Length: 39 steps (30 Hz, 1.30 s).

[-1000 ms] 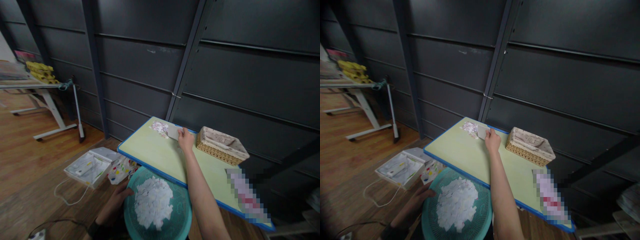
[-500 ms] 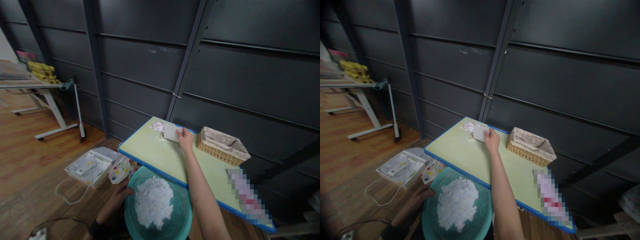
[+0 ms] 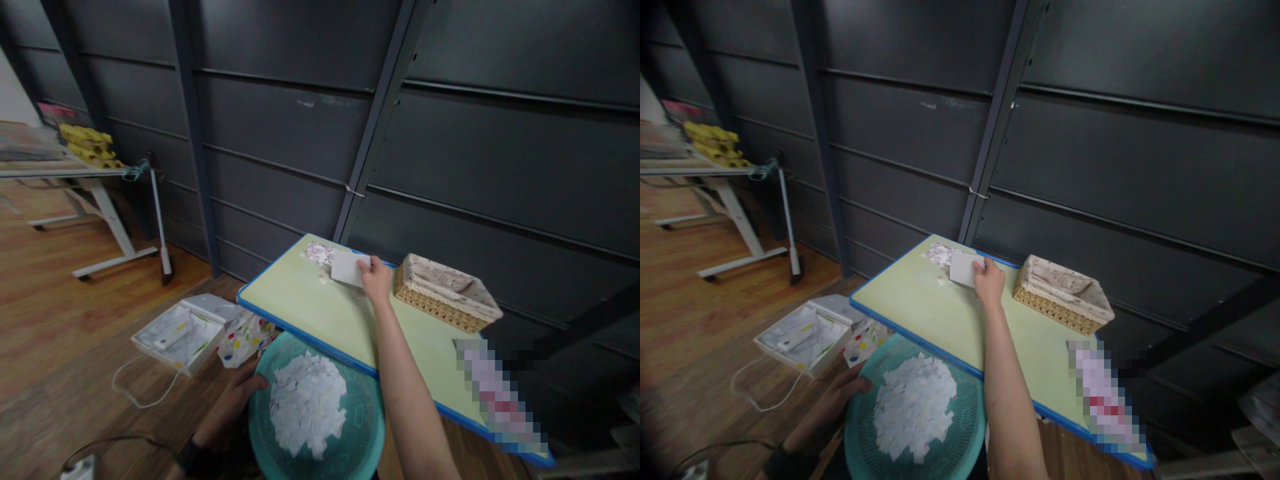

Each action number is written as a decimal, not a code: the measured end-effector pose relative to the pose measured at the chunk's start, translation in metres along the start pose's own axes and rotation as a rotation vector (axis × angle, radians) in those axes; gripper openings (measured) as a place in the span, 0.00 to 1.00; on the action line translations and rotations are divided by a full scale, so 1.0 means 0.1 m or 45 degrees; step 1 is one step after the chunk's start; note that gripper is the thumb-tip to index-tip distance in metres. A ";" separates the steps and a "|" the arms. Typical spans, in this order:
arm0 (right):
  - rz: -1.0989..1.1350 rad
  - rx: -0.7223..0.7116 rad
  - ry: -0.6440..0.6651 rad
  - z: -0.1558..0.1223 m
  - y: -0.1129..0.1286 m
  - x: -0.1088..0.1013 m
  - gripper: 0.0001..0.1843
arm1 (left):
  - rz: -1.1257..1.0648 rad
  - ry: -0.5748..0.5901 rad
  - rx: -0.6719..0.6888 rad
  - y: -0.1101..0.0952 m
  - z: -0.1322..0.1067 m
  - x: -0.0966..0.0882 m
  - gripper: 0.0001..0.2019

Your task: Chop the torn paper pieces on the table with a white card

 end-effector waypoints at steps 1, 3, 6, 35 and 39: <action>-0.016 0.011 0.005 0.00 -0.01 0.00 0.14 | -0.004 -0.004 -0.005 0.00 -0.01 0.00 0.19; -0.017 0.009 0.040 0.00 -0.01 0.02 0.14 | -0.023 -0.015 -0.010 0.01 -0.01 -0.01 0.20; 0.021 0.005 0.061 0.00 -0.01 0.05 0.15 | -0.052 0.015 -0.006 0.01 -0.01 0.01 0.20; 0.353 -0.071 0.068 -0.02 0.08 0.21 0.19 | -0.040 0.027 -0.007 0.04 -0.01 0.04 0.23; 0.365 -0.014 0.108 0.00 -0.02 0.19 0.18 | -0.047 0.000 -0.035 0.06 0.01 0.00 0.23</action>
Point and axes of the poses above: each hand's wrist, its own z-axis towards the middle knuckle, its own x-axis out of the palm, y = z × x, the point moved 10 cm from there along z, towards the middle knuckle, and after that the axes turned 7 degrees about -x, right-handed, at the moved point
